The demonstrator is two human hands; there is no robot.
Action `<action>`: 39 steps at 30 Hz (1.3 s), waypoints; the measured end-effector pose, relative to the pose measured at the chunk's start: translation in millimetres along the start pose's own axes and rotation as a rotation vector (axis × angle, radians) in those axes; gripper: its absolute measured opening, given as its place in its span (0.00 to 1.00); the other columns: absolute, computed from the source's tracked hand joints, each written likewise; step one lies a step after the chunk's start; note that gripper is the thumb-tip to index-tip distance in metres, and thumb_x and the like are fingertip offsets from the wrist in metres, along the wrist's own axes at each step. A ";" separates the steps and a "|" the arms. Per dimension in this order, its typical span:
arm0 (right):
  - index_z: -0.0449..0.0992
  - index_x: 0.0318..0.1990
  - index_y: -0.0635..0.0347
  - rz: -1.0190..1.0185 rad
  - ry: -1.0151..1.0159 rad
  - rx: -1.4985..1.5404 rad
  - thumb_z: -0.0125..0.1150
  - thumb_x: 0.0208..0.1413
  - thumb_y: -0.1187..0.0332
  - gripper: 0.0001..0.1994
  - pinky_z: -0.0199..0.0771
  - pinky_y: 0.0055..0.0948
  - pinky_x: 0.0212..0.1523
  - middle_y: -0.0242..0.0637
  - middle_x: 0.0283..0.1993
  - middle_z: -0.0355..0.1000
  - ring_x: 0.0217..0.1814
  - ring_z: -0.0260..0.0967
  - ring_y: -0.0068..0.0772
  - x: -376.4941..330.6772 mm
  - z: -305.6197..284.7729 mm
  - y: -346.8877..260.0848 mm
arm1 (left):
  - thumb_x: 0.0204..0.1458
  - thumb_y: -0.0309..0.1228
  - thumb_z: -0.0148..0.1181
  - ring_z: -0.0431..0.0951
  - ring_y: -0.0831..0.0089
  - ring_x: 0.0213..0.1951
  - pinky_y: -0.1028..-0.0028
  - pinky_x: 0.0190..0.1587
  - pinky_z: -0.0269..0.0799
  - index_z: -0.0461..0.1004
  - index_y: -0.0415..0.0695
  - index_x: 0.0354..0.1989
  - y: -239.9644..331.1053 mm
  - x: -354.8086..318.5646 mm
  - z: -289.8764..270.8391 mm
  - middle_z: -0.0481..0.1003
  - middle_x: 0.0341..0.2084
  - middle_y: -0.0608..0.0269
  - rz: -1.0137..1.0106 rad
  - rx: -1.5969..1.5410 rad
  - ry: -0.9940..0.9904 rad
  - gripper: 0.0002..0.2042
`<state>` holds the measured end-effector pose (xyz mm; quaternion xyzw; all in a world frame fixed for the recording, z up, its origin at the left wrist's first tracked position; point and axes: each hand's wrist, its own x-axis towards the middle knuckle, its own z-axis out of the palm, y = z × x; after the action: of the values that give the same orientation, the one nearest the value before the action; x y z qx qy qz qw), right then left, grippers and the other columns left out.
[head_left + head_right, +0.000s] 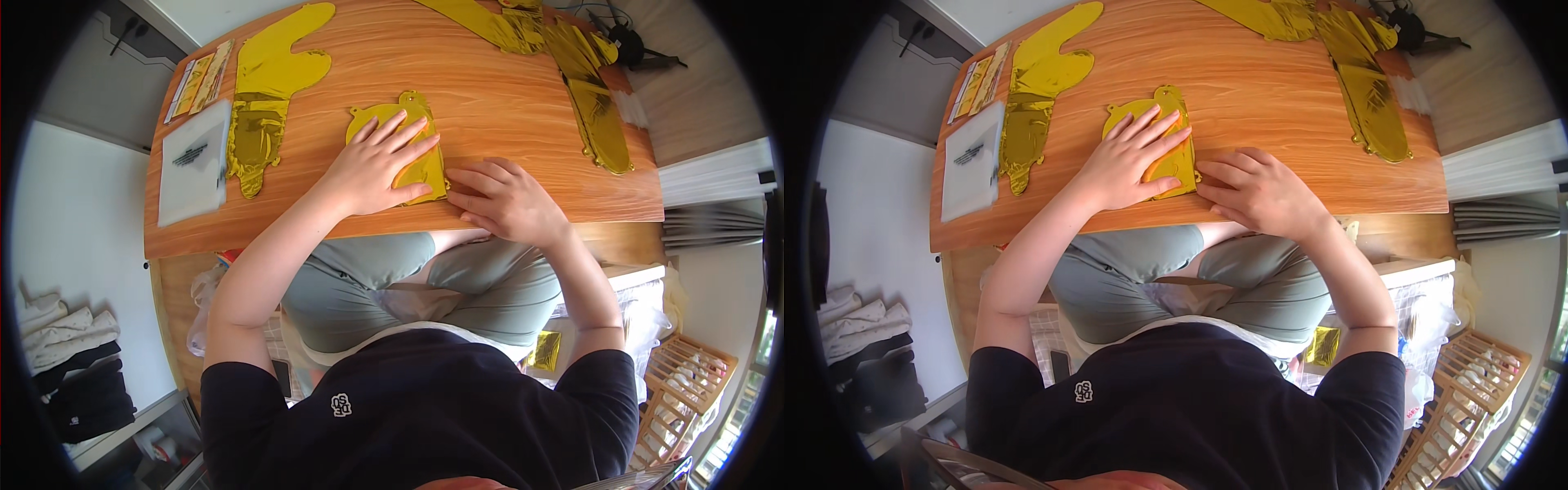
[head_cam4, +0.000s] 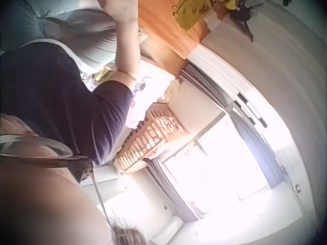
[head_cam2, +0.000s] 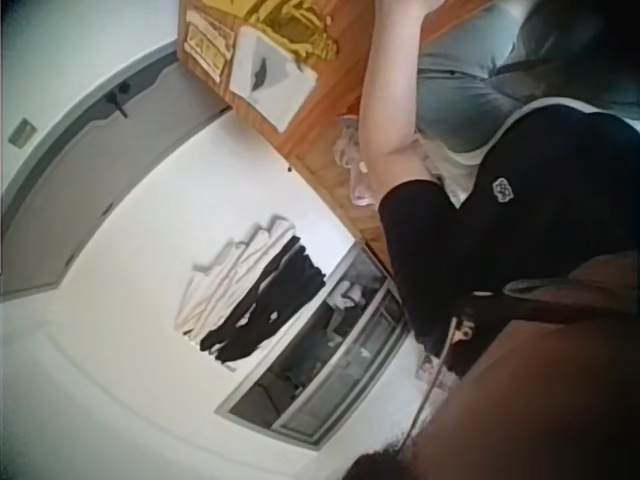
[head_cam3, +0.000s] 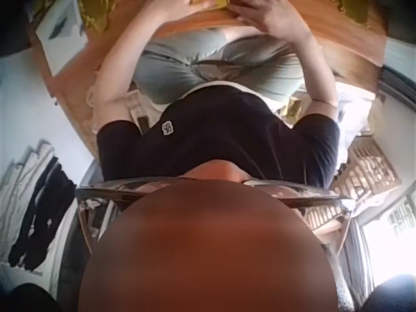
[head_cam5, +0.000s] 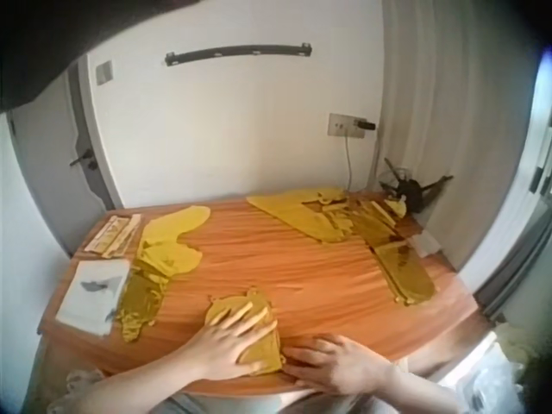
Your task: Folding and flattening yellow foil star balloons on a workspace.
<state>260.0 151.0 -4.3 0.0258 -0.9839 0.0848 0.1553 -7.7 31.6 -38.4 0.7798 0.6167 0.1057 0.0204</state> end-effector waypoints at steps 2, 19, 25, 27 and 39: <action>0.83 0.54 0.52 -0.028 -0.005 0.007 0.68 0.57 0.62 0.18 0.70 0.45 0.65 0.37 0.63 0.75 0.66 0.71 0.42 1.5 -4.0 3.9 | 0.62 0.61 0.56 0.50 0.51 0.79 0.45 0.77 0.47 0.57 0.61 0.79 -0.1 0.0 -0.3 0.55 0.79 0.60 0.002 0.005 -0.001 0.39; 0.81 0.58 0.57 0.171 0.080 0.022 0.68 0.58 0.66 0.20 0.68 0.49 0.69 0.36 0.64 0.77 0.69 0.71 0.43 -8.1 17.6 -32.9 | 0.54 0.62 0.65 0.53 0.51 0.78 0.45 0.77 0.50 0.58 0.57 0.78 -2.8 -1.9 -0.7 0.56 0.78 0.58 0.019 -0.033 0.041 0.45; 0.80 0.59 0.57 0.267 0.098 0.193 0.66 0.60 0.68 0.19 0.69 0.46 0.65 0.39 0.59 0.78 0.64 0.72 0.48 17.5 5.2 19.2 | 0.51 0.59 0.70 0.54 0.50 0.78 0.47 0.77 0.50 0.59 0.49 0.72 -2.8 -1.8 -2.0 0.55 0.78 0.55 0.035 -0.118 0.084 0.45; 0.80 0.59 0.56 0.294 0.089 0.105 0.65 0.61 0.69 0.18 0.69 0.45 0.65 0.40 0.60 0.76 0.64 0.71 0.49 35.0 9.1 33.3 | 0.51 0.58 0.70 0.53 0.51 0.78 0.48 0.78 0.49 0.59 0.48 0.71 -2.4 -3.0 -2.4 0.54 0.78 0.53 -0.008 -0.134 0.074 0.44; 0.82 0.56 0.50 0.112 0.054 -0.047 0.65 0.61 0.68 0.16 0.68 0.46 0.64 0.36 0.58 0.74 0.63 0.70 0.46 50.1 16.6 67.9 | 0.54 0.64 0.63 0.55 0.50 0.77 0.46 0.78 0.47 0.57 0.49 0.73 -3.9 -1.7 -0.9 0.60 0.75 0.52 0.006 -0.130 0.045 0.45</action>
<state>202.2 213.7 -15.1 -0.0352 -0.9810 0.0708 0.1772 -12.0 30.8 -38.3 0.7762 0.6063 0.1634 0.0568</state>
